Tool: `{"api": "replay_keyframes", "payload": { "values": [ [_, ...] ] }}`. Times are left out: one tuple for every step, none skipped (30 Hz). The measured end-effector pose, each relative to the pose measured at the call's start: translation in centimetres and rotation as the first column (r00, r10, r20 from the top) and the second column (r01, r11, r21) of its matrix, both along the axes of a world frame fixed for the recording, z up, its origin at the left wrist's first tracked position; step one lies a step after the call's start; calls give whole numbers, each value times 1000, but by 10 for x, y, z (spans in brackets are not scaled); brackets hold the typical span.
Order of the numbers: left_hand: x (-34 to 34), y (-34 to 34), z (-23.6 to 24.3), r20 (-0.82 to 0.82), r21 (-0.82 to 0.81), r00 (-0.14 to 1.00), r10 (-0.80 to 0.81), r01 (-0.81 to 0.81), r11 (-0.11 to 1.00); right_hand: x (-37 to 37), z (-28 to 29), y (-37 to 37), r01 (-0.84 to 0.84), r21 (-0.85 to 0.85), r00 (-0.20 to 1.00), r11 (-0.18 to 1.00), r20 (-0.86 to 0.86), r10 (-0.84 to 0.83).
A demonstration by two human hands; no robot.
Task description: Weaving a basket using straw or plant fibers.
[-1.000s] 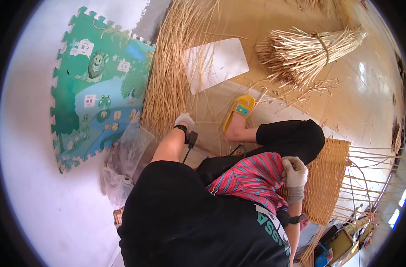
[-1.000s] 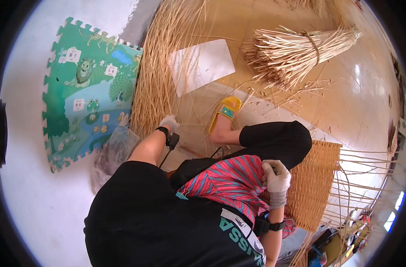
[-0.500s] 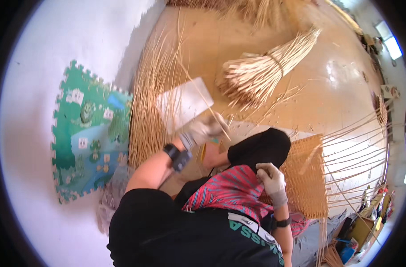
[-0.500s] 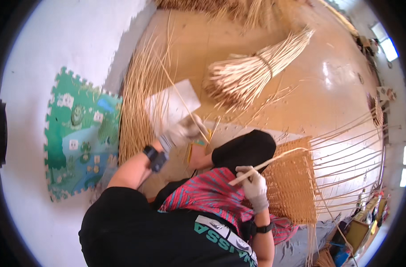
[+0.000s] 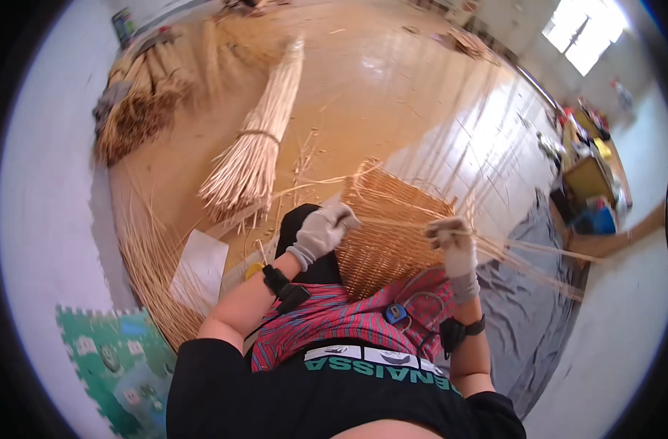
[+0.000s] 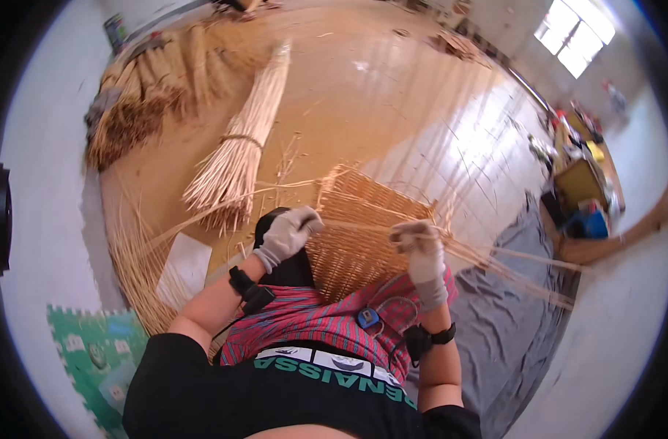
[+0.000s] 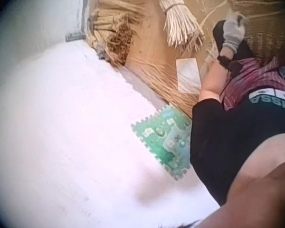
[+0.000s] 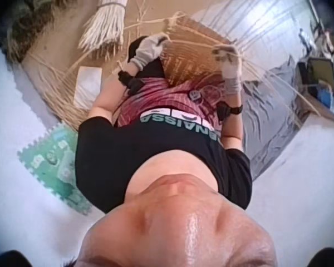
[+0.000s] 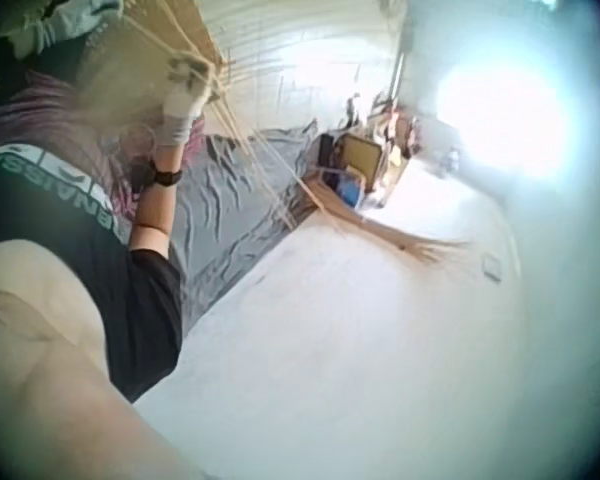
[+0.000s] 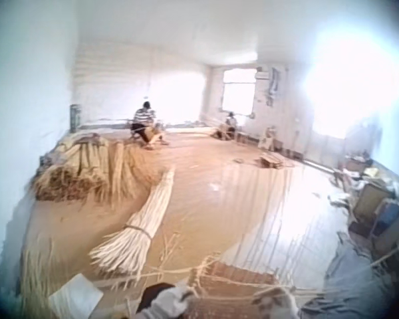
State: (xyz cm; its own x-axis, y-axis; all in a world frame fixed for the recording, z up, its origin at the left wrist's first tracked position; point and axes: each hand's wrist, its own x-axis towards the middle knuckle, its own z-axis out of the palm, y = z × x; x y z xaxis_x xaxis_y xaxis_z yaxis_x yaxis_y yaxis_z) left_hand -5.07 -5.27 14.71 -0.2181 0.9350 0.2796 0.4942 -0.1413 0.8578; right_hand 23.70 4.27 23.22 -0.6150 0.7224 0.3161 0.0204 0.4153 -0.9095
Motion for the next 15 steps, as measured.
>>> {"api": "replay_keyframes", "payload": {
  "values": [
    [3,6,-5,26,-20,998,61,-60,998,18,-10,8,211,-160,968,964,-100,-229],
    [11,11,-11,46,-20,994,102,-101,995,30,-23,14,434,-373,856,820,-115,-505],
    [17,13,-18,95,-120,983,155,-143,982,36,-36,18,380,-347,874,858,-169,-456],
    [23,15,-23,48,-48,988,145,-143,989,37,-50,22,427,-344,838,836,-197,-509],
    [31,17,-28,28,-20,987,155,-155,988,37,-63,26,440,-332,805,834,-265,-530],
    [38,20,-31,33,43,989,144,-145,989,33,-75,29,435,-371,794,820,-271,-544],
    [43,21,-32,-2,6,989,147,-147,989,28,-85,33,487,-399,769,777,-225,-598],
    [49,23,-31,-9,10,994,107,-107,994,21,-94,38,473,-428,778,770,-208,-593],
    [54,26,-27,34,-5,997,69,-68,998,16,-102,44,446,-464,785,765,-209,-584],
    [57,31,-22,-142,138,989,49,-29,990,12,-108,50,431,-548,807,717,-121,-578],
    [61,37,-15,-169,162,985,43,-15,987,10,-113,56,416,-516,814,749,-155,-560],
    [65,46,-7,-257,232,963,81,-20,973,9,-116,62,419,-550,813,723,-126,-568],
    [68,57,1,-325,337,938,118,-2,942,11,-118,67,419,-621,805,663,-83,-587],
    [68,75,10,-223,180,973,54,-13,984,13,-120,70,428,-574,825,698,-66,-561],
    [67,92,18,-208,131,977,43,-15,991,16,-121,72,455,-547,823,703,-44,-567]
  ]
}}
